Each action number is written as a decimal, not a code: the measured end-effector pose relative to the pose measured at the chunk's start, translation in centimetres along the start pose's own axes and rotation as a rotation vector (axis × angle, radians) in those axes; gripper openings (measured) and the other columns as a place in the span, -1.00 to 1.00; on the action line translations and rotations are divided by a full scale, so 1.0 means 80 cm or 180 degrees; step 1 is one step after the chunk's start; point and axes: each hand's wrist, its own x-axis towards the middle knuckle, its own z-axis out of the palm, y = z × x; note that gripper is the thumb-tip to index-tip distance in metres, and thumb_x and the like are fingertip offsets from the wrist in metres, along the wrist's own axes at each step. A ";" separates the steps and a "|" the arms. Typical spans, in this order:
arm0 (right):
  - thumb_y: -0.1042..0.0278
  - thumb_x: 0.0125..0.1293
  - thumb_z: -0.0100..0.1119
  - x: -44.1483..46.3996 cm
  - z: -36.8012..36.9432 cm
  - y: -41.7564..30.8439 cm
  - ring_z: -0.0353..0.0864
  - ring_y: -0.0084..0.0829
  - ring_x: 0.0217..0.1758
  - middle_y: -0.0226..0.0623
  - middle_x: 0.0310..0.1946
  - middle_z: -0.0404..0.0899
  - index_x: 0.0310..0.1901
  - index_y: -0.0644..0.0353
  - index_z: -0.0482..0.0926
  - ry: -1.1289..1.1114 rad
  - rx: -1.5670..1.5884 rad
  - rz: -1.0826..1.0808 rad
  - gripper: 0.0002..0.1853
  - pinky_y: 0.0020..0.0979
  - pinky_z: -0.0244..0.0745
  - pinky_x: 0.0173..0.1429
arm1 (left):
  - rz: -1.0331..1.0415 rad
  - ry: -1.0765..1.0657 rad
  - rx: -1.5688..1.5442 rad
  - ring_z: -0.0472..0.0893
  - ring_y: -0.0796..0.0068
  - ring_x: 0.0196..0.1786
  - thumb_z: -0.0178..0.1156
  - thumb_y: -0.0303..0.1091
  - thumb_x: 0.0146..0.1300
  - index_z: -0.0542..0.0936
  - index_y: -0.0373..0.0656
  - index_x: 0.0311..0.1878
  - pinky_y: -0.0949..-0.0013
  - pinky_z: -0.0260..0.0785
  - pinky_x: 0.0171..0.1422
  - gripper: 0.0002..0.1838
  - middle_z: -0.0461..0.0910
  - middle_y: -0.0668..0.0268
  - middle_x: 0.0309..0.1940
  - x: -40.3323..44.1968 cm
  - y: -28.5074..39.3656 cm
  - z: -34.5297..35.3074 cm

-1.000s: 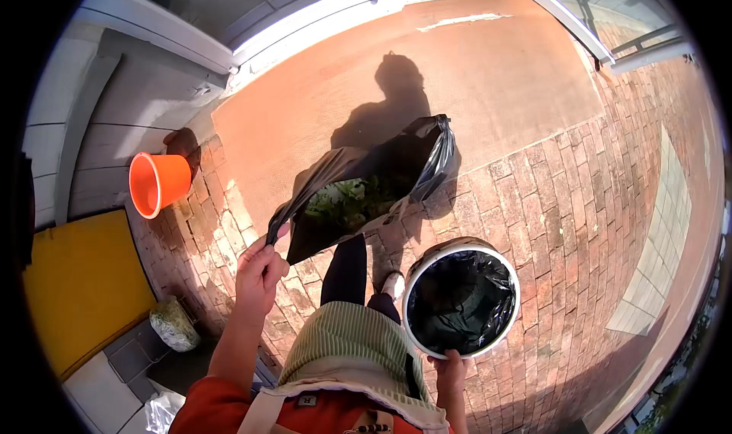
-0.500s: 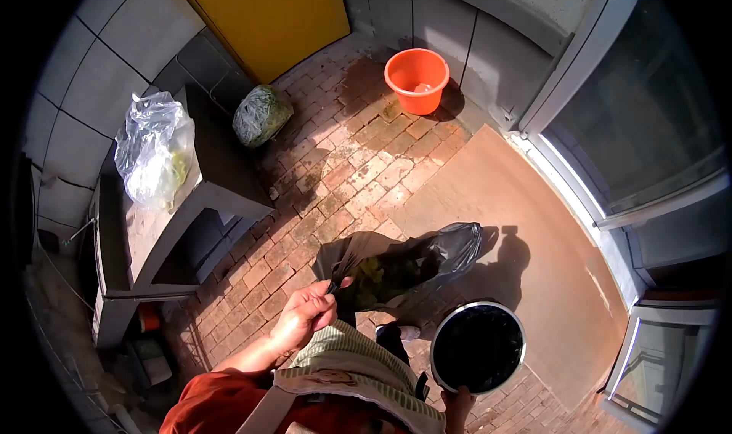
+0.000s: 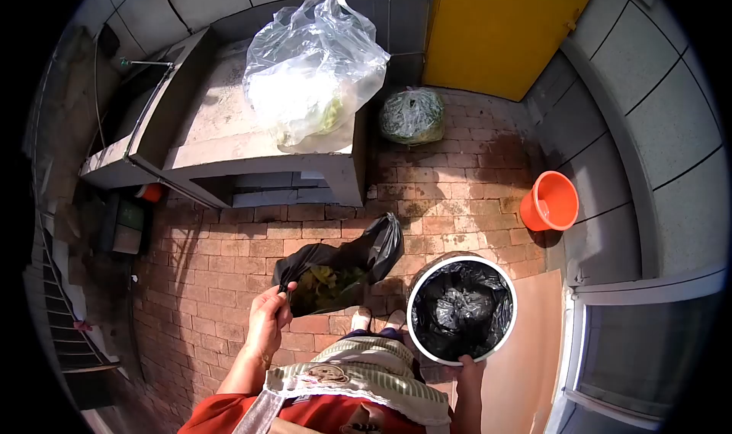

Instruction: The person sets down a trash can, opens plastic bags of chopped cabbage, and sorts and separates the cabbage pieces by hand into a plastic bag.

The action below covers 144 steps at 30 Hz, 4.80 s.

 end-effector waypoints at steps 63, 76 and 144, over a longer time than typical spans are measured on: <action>-0.06 0.29 0.18 0.183 1.438 -0.329 0.61 -0.14 0.07 -0.11 -0.06 0.66 0.06 0.11 0.60 -0.1824 -0.5674 -0.1676 -0.53 -0.21 0.53 0.09 | 0.0829 -0.0383 0.0118 0.20 0.79 -0.68 -0.01 -0.33 0.41 0.42 -0.31 0.30 0.67 0.00 -0.58 -0.56 0.36 0.51 -0.65 0.679 0.678 -0.620; 0.04 -0.04 0.51 0.196 1.360 -0.456 0.66 -0.17 -0.02 -0.15 -0.03 0.61 0.26 0.15 0.36 -0.0816 -0.6795 -0.1332 -0.17 -0.26 0.57 0.05 | 0.0881 -0.0395 0.0418 0.57 0.65 -0.41 0.01 -0.25 0.41 0.36 -0.37 0.34 0.68 0.21 -0.59 -0.48 0.42 0.11 0.19 0.723 0.684 -0.632; 0.14 0.37 0.00 0.325 1.501 -0.266 0.46 -0.26 0.19 -0.10 0.12 0.54 0.09 0.35 0.52 -0.2999 -0.2308 -0.0779 -0.56 -0.34 0.28 0.32 | 0.1116 0.0275 0.0628 0.53 0.63 -0.54 0.00 -0.37 0.37 0.35 -0.54 0.28 0.60 0.42 -0.44 -0.49 0.44 -0.23 0.20 0.790 0.673 -0.654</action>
